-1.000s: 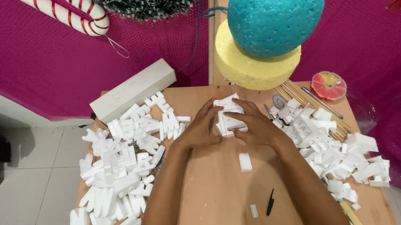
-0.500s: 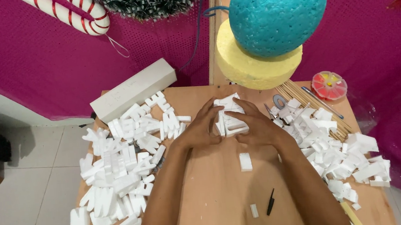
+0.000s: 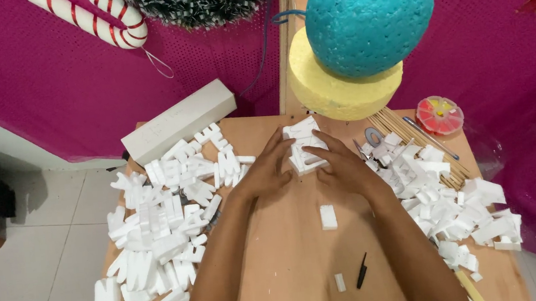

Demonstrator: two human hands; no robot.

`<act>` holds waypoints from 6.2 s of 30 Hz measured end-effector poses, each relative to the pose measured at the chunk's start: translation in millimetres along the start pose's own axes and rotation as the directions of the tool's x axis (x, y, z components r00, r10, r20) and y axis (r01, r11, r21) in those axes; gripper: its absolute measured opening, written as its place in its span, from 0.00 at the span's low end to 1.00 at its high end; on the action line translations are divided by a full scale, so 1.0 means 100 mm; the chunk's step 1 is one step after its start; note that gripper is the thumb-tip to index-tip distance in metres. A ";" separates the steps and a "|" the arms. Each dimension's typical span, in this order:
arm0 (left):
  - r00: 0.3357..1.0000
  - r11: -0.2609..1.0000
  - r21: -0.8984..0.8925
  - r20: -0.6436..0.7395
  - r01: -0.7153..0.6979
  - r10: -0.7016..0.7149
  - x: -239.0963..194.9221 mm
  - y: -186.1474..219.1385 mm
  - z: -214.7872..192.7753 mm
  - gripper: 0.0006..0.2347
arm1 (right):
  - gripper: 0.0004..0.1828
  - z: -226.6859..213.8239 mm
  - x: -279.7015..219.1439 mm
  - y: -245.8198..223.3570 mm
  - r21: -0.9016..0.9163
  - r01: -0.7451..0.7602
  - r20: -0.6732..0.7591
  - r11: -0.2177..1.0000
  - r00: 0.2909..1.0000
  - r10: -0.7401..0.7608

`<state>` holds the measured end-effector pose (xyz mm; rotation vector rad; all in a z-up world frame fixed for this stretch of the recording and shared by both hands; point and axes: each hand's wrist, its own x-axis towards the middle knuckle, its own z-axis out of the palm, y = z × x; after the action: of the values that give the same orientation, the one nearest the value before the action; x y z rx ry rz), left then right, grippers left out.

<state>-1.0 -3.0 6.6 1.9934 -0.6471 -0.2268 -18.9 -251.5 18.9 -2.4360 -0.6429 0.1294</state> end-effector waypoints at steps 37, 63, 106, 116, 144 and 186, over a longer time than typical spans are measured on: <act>0.882 0.925 -0.306 -0.468 -0.225 0.060 -1.25 0.42 0.87 0.14 | 0.14 -0.18 -1.89 -1.18 -0.035 -0.444 -0.061 0.895 0.895 0.442; 0.930 0.722 -0.689 -0.301 -0.060 -0.210 -1.36 0.70 0.72 0.15 | 0.15 0.31 -1.19 -0.93 -0.739 0.349 -0.262 0.576 0.639 -0.723; 0.972 0.739 -0.653 -0.019 0.166 -0.236 -1.38 0.57 0.46 0.27 | 0.10 0.33 -1.39 -0.86 -0.166 0.390 -0.770 0.906 0.522 -0.366; 0.973 0.848 -0.476 0.134 0.232 -0.190 -1.41 0.17 0.14 0.26 | 0.11 0.47 -1.26 -0.43 0.071 0.254 -0.638 0.964 0.755 -0.152; 0.986 0.988 0.117 -0.121 -0.102 0.117 -1.29 0.33 0.41 0.14 | 0.31 0.57 -1.11 0.03 -0.203 0.077 -0.488 0.976 0.856 -0.169; 0.932 0.991 0.010 -0.337 -0.136 0.132 -0.19 0.00 0.19 0.15 | 0.11 0.41 -0.19 -0.28 0.064 0.062 -0.526 0.996 0.850 -0.019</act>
<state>-24.4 -7.4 -4.7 1.9056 -0.5541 0.1907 -57.2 -218.6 1.2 -2.2305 -0.4254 -0.5091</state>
